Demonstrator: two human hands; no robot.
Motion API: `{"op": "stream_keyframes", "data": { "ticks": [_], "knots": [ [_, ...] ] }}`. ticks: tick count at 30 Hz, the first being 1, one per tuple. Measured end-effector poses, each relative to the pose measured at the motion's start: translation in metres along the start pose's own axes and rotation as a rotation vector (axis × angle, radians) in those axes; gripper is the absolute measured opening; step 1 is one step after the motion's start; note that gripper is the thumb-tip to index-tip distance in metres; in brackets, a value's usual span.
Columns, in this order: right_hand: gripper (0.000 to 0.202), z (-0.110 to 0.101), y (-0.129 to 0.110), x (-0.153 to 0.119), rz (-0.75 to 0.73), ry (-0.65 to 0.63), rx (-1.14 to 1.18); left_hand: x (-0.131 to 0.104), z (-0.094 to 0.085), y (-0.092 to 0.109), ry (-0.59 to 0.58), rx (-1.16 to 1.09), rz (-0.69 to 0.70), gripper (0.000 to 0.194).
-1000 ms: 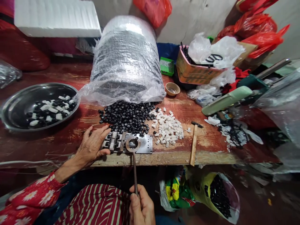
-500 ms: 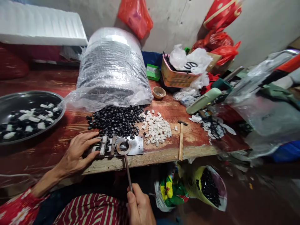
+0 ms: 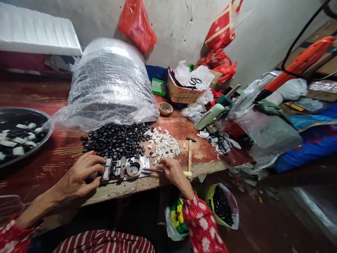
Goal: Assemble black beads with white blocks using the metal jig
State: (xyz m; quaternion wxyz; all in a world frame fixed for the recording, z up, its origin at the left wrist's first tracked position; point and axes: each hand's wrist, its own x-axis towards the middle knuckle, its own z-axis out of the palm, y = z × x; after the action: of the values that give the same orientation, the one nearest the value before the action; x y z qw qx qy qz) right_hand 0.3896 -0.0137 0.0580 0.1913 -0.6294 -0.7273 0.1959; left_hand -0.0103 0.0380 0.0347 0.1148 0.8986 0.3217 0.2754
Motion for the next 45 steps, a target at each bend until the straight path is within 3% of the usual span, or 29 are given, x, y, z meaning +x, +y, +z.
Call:
{"op": "stream_keyframes", "data": {
  "ticks": [4,10,15,19,23,27,30,32,34,40,43,45],
  "knots": [
    [0.021,0.012,-0.004,0.038,0.058,0.049,-0.110,0.004,0.002,-0.004,0.000,-0.030,0.011,0.014],
    [0.014,0.012,-0.007,0.071,0.087,-0.040,-0.234,0.010,-0.003,0.003,0.021,-0.111,0.004,0.012],
    [0.016,0.010,-0.017,0.084,0.039,-0.082,-0.304,0.015,-0.002,0.003,0.117,-0.198,-0.009,0.011],
    [0.015,0.020,-0.020,0.082,-0.013,0.037,-0.274,0.014,-0.009,0.000,0.215,-0.183,-0.044,0.009],
    [0.012,0.031,-0.020,0.077,-0.130,0.235,-0.101,0.004,-0.045,-0.010,0.366,-0.086,-0.150,0.007],
    [0.014,0.034,-0.038,0.068,-0.170,0.299,0.017,-0.016,-0.098,-0.041,0.597,0.358,-0.414,0.016],
    [0.011,0.038,-0.066,0.057,-0.176,0.275,0.091,-0.033,-0.128,-0.071,0.558,0.578,-0.641,0.035],
    [0.004,0.045,-0.087,0.049,-0.218,0.239,0.130,-0.042,-0.140,-0.085,0.528,0.652,-0.793,0.043],
    [0.009,0.053,-0.107,0.042,-0.285,0.207,0.159,-0.050,-0.147,-0.091,0.484,0.667,-0.926,0.048],
    [0.023,0.069,-0.143,0.036,-0.512,-0.014,0.167,-0.061,-0.145,-0.083,0.479,0.621,-1.102,0.062],
    [0.033,0.073,-0.144,0.042,-0.633,-0.124,0.090,-0.064,-0.131,-0.075,0.602,0.654,-1.032,0.058],
    [0.034,0.076,-0.142,0.047,-0.698,-0.160,0.057,-0.065,-0.118,-0.066,0.702,0.696,-0.888,0.050]
  ]
}}
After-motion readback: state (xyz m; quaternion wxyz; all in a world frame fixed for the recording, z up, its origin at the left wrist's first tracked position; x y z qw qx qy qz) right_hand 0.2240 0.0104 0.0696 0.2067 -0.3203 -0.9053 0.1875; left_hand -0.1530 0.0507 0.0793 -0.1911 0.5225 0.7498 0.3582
